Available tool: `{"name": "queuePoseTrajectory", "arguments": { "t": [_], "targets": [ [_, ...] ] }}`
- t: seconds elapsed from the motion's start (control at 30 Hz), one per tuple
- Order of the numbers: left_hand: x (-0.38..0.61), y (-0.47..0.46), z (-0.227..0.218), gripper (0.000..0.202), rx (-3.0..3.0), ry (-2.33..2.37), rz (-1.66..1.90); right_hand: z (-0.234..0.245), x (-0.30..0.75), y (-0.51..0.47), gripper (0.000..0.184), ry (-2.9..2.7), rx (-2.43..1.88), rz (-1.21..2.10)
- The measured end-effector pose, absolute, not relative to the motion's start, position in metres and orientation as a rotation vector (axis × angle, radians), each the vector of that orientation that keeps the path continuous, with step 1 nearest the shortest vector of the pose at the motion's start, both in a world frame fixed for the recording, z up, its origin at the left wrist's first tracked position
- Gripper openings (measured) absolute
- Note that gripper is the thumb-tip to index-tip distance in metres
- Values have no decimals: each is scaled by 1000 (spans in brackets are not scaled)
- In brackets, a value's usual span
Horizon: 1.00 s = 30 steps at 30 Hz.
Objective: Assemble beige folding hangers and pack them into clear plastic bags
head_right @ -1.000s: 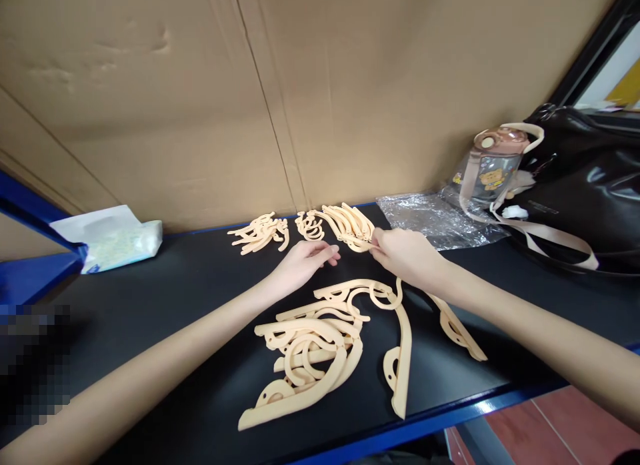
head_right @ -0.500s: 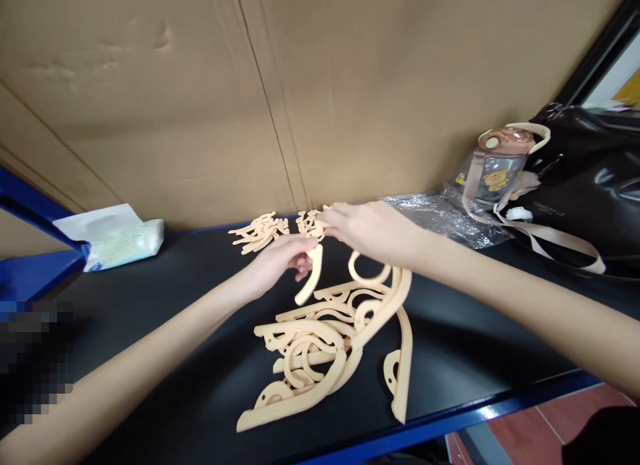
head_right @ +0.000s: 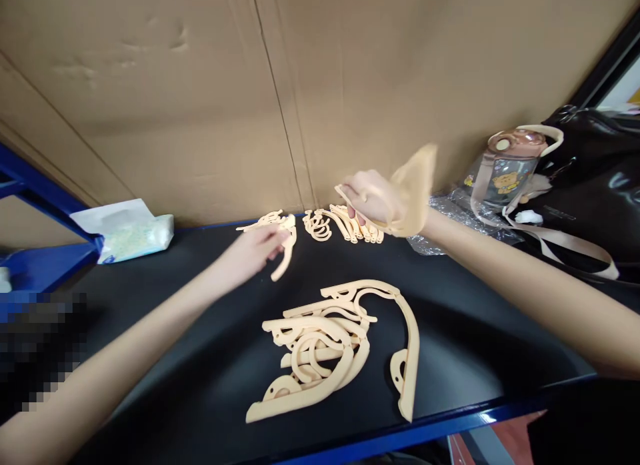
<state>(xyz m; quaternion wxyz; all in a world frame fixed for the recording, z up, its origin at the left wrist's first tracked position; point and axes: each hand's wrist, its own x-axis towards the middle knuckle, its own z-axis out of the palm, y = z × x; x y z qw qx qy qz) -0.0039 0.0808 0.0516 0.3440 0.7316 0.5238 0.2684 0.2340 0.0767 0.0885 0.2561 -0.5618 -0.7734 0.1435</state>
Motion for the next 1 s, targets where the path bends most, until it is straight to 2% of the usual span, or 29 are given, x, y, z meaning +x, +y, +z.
{"name": "queuePoseTrajectory", "arguments": {
  "t": [0.1,0.2,0.27,0.3,0.37,0.4,0.47,0.53,0.6,0.7,0.83,1.0],
  "targets": [
    [-24,118,54,21,1877,1618,802,94,237,90,32,-1917,-1485,486],
    [-24,132,51,44,1825,1719,903,99,233,99,29,-1651,-1405,564],
    [-12,125,48,47,1803,1643,884,102,231,100,27,-1426,-1288,675],
    [-5,118,48,56,1775,1555,837,103,230,100,25,-1325,-1233,724],
    [8,103,50,85,1622,1290,705,104,230,97,21,-1209,-1177,775],
    [12,96,52,90,1454,1111,645,102,232,95,18,-1188,-1172,782],
    [14,88,56,73,1177,875,624,98,237,91,16,-1224,-1189,787],
    [11,86,58,40,1071,802,699,92,243,88,17,-1386,-1246,735],
    [7,89,57,21,1092,800,774,88,250,86,17,-1639,-1339,542],
    [3,91,55,17,1162,800,777,84,255,82,18,-1935,-1482,202],
    [3,83,55,18,1279,830,666,82,252,79,31,-2093,-1429,200],
    [9,74,53,13,1303,851,600,70,231,71,26,-2350,-1429,-88]
  ]
}}
